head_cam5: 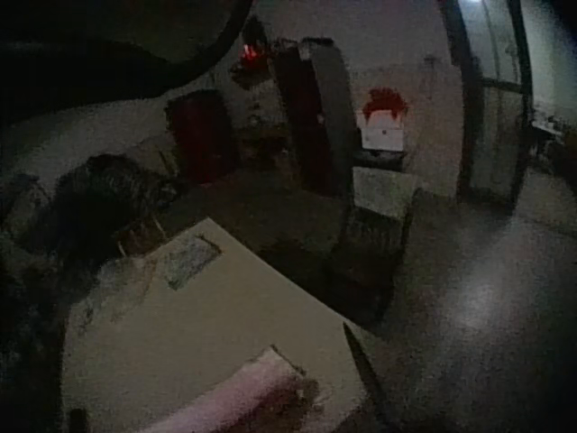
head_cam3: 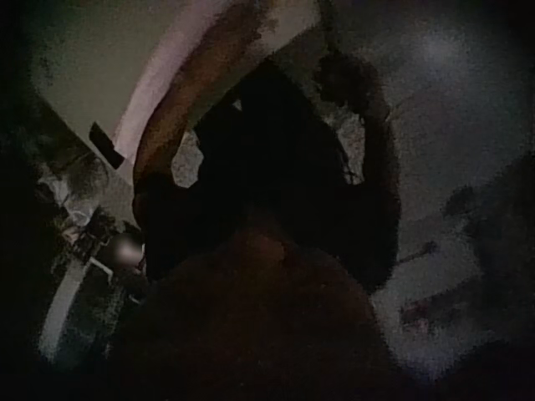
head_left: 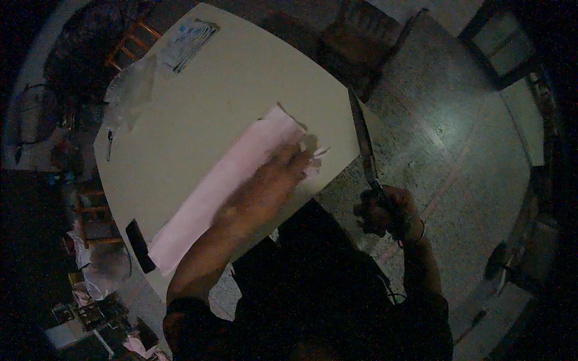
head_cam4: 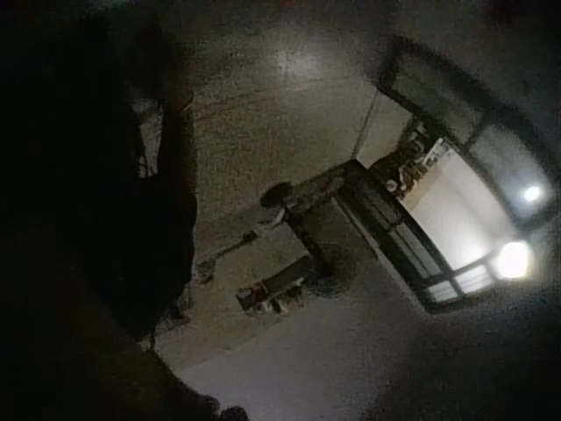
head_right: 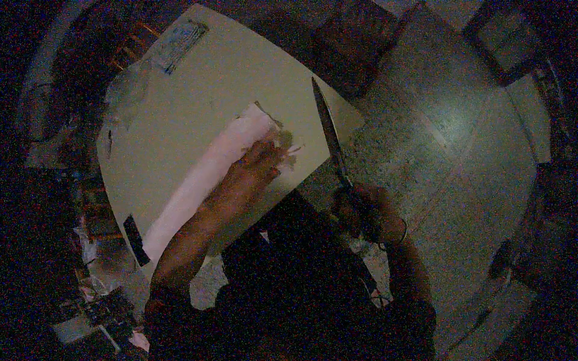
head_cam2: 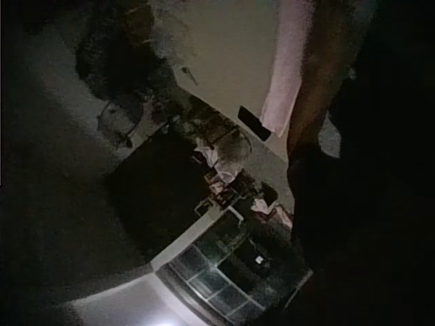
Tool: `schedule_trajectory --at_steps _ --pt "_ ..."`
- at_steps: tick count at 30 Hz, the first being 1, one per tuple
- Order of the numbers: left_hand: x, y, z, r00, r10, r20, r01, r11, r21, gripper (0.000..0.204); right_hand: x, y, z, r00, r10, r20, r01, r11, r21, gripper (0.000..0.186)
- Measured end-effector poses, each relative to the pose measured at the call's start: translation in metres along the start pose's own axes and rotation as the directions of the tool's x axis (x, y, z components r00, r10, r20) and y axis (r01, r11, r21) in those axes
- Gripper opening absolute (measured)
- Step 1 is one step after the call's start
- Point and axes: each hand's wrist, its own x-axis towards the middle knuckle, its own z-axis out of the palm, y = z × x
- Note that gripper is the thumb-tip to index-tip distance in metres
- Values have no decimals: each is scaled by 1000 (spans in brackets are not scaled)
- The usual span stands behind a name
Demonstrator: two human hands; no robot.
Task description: The person removes a piece of pink fabric from a plastic bag, spreads it on a table, folds it, and cuts several small pieces from the fabric using scissors.
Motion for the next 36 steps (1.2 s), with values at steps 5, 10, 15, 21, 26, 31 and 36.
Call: schedule_trajectory --at_steps 5,10,15,21,26,31,36 --pt "-1 -2 -7 997 -21 76 17 998 52 15 -2 -10 12 992 -128 13 127 968 -218 23" --pt "9 4 -63 961 32 -275 -61 993 -97 18 1 -29 30 995 -90 -39 90 996 12 27" --pt "-3 -42 -110 941 -25 -337 78 986 146 16 5 -41 18 995 -99 31 103 927 -360 24" --pt "-11 -104 -94 922 36 -385 88 950 299 23 3 -24 22 980 -192 58 199 888 -414 20" --pt "6 -38 -76 919 64 -389 41 966 256 26 9 -19 3 998 -38 42 52 912 -408 19" --pt "10 -27 -41 973 172 -153 -128 958 257 24 3 -14 2 997 71 4 -70 983 -171 20" --pt "9 -45 -24 978 182 -104 -152 957 246 12 4 -14 7 990 131 -53 -139 972 -191 12"
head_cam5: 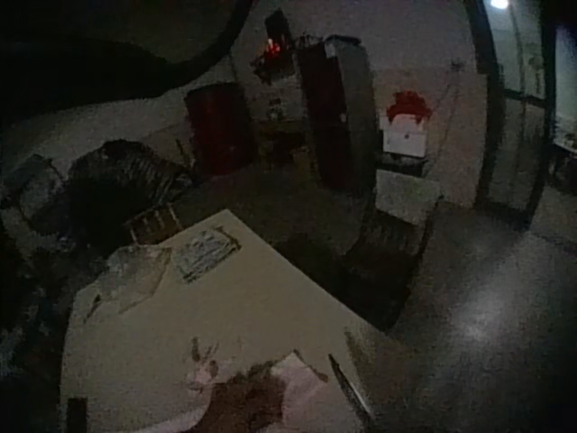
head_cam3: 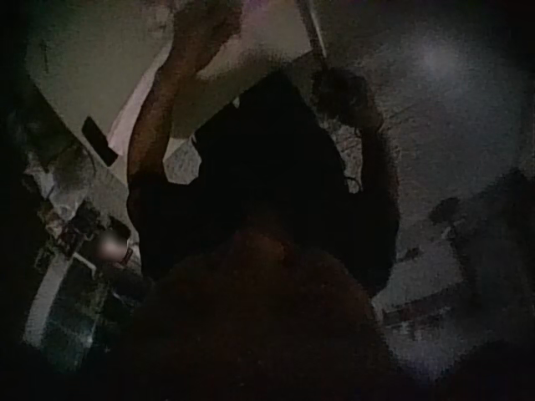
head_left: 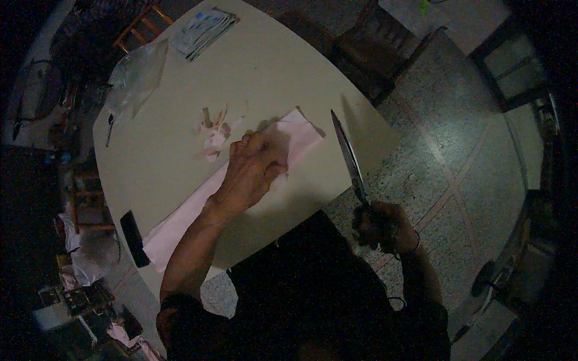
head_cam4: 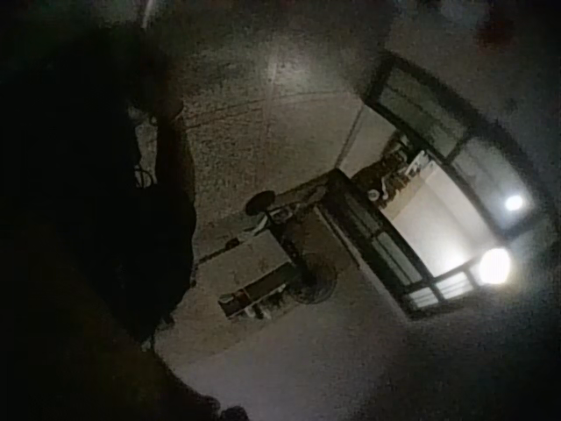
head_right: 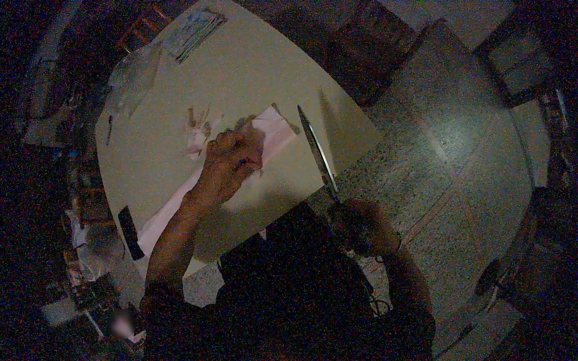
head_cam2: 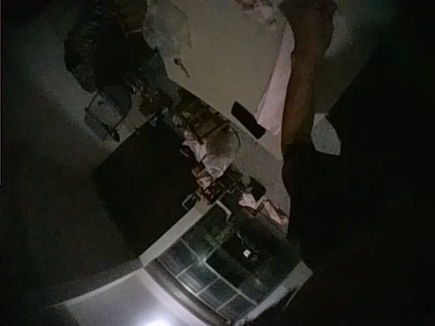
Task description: The person removes a piece of pink fabric from a plastic bag, spreads it on a table, folds it, and cuts several small pieces from the fabric using scissors.
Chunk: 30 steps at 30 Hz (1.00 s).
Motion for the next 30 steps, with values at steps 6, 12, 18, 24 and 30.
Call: schedule_trajectory --at_steps 6,12,18,24,30 --pt "0 -4 -9 954 -292 -68 253 906 -340 15 1 12 -21 989 -93 117 126 938 -324 14" --pt "3 -52 -50 847 -338 -410 323 940 -106 25 5 46 -31 957 -99 272 -4 935 355 24" --pt "-4 -13 -25 904 -110 -414 147 987 59 50 -8 27 -22 949 -264 171 309 883 -354 33" --pt "-8 5 31 949 -305 -85 253 892 -375 47 -22 33 -43 990 45 136 -44 999 -10 23" --pt "-20 19 28 990 -129 -52 139 935 325 57 -32 30 -56 965 -41 259 159 878 -452 31"
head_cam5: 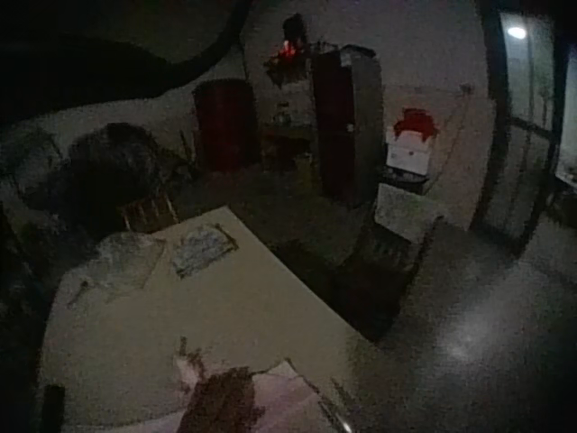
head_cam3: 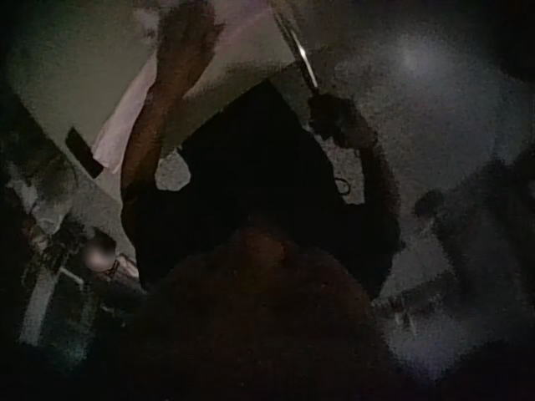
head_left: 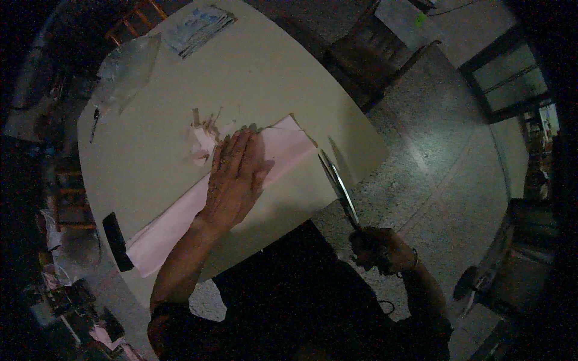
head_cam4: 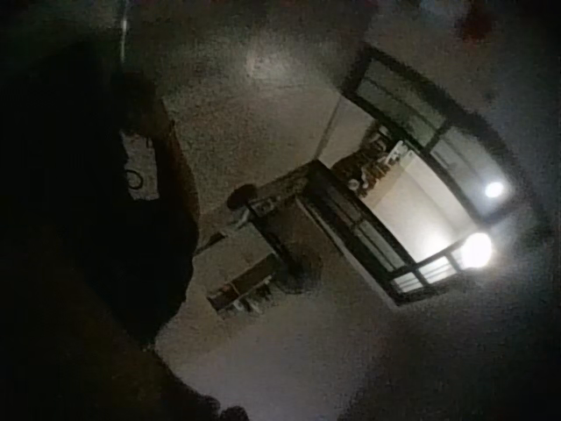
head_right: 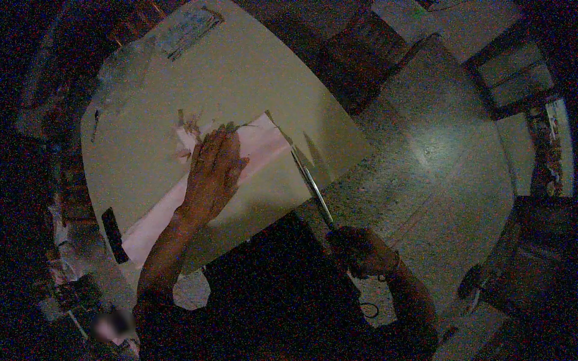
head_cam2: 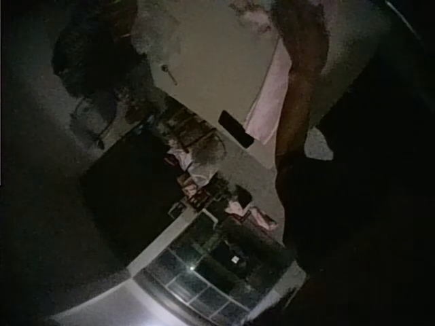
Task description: The person removes a piece of pink fabric from a plastic bag, spreads it on a table, folds it, and cuts several small pieces from the fabric using scissors.
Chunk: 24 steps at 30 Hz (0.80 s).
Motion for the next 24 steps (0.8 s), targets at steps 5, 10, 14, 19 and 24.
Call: schedule_trajectory --at_steps 5,10,14,19,24 --pt "-3 -1 3 1000 -8 15 8 1000 -12 59 -6 -33 -1 947 320 21 -320 943 86 32" --pt "-2 -2 13 1000 -22 8 22 1000 -15 58 -3 -27 -8 943 326 67 -333 931 148 34" --pt "-2 2 8 999 -33 10 33 999 -27 56 15 -48 2 909 416 39 -414 909 -48 31" --pt "-2 1 11 1000 -9 -8 9 999 -35 56 30 -36 3 995 98 28 -85 950 -300 28" --pt "-3 -2 5 1000 -18 24 19 999 -49 56 49 -62 14 994 108 -21 -108 923 -368 31"
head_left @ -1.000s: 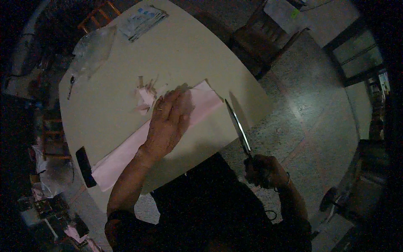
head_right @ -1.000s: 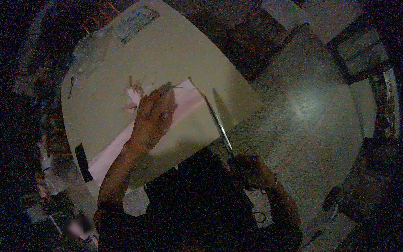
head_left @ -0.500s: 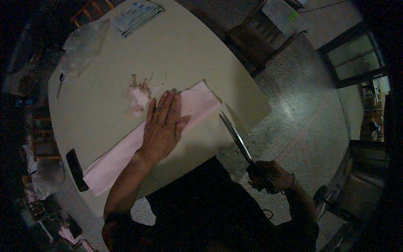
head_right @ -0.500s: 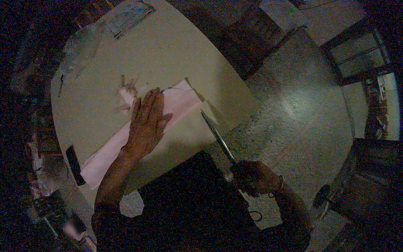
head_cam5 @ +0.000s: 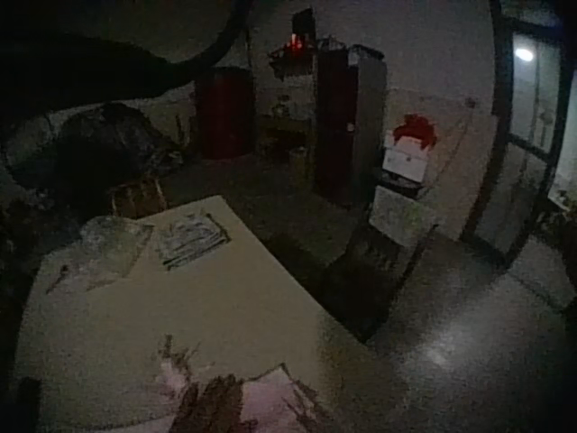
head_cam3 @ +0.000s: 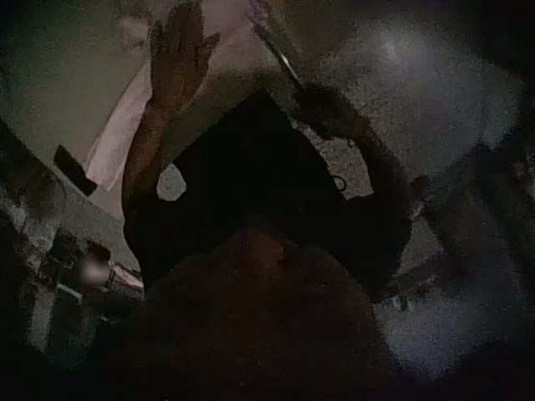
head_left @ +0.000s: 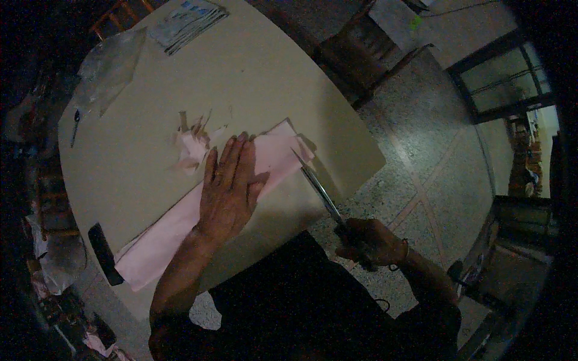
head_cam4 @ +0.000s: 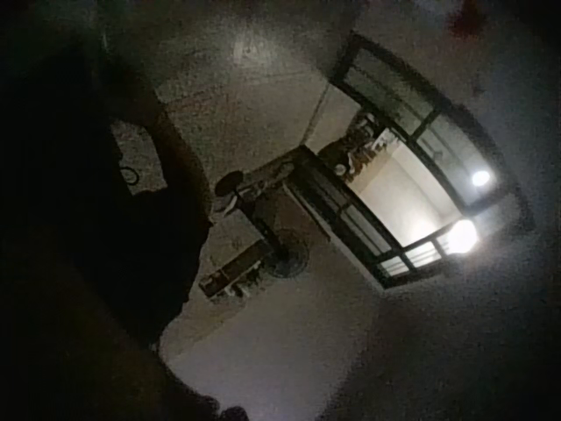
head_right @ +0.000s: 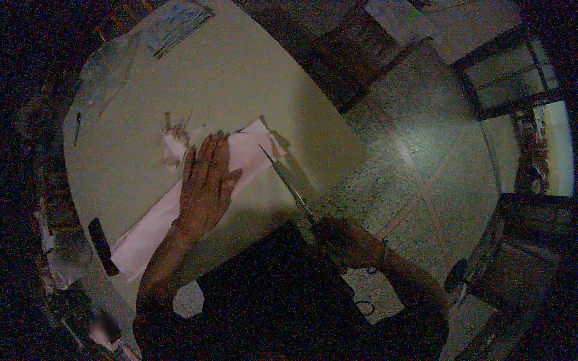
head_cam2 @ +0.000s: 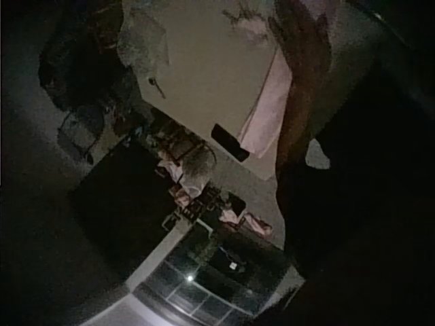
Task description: The person removes a piece of pink fabric from a plastic bag, spreads it on a table, folds it, and cuts several small pieces from the fabric using scissors.
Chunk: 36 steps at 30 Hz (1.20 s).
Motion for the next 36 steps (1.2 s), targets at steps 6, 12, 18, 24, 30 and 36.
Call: schedule_trajectory --at_steps 6,12,18,24,30,36 --pt "-2 0 4 1000 -19 13 19 1000 -9 64 12 9 -3 974 -213 -70 206 974 -98 30" --pt "-2 -2 4 1000 -28 0 28 1000 6 65 14 -16 -9 999 50 -5 -50 998 28 23" --pt "0 -1 0 1000 -17 8 17 1000 -8 65 16 1 -4 975 -199 -100 187 975 -117 23" --pt "0 -1 2 999 -29 23 28 999 21 59 14 -8 -5 980 -169 -105 148 971 -186 24" --pt "-2 -2 3 999 -33 9 33 999 -5 64 14 0 -4 968 -238 -83 216 952 -218 22" --pt "0 -2 3 1000 -20 2 20 1000 -3 66 17 -13 -11 996 69 62 -77 989 125 20"
